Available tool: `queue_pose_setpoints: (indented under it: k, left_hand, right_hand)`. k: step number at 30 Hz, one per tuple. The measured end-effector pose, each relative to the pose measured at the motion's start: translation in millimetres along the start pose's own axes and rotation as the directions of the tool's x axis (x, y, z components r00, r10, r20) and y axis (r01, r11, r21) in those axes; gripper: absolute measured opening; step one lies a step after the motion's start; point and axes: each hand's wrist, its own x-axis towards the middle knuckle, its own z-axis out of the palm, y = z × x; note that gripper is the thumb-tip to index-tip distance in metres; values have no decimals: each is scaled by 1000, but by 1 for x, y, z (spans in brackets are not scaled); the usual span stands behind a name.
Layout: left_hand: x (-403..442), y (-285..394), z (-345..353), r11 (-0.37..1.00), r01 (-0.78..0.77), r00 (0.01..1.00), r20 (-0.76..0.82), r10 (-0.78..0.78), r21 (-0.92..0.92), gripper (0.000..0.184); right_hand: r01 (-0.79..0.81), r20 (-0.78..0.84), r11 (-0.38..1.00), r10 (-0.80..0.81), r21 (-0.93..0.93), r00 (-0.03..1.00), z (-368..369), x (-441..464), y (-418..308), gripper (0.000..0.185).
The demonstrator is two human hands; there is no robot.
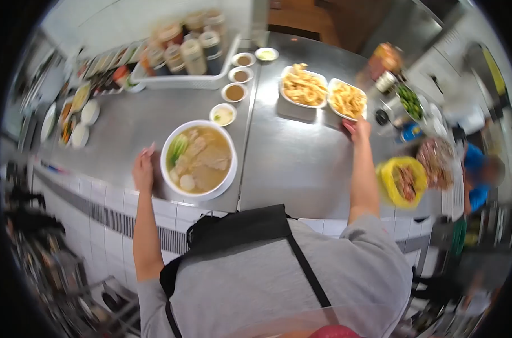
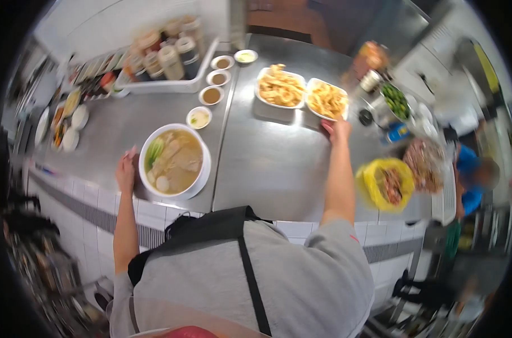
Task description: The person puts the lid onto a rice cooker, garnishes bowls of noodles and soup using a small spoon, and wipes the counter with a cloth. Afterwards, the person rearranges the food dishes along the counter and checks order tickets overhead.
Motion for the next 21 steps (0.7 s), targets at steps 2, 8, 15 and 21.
queue_pose_setpoints:
  k: [2,8,15,21]
  left_hand:
    - [-16,9,2,983,3,1000,14,-1,-184,30]
    - [-63,32,-2,998,41,977,-209,-51,-52,25]
    - [-80,57,14,825,302,948,59,-313,-478,30]
    - [-118,67,2,934,251,967,15,-256,-255,25]
  right_hand:
    - [-99,39,995,100,-8,994,1,-5,-3,36]
    - [334,137,927,-314,-171,940,30,-120,25,30]
    - [-88,734,894,414,-439,538,153,-280,89,38]
    - [-123,714,890,428,-438,554,175,-291,99,38]
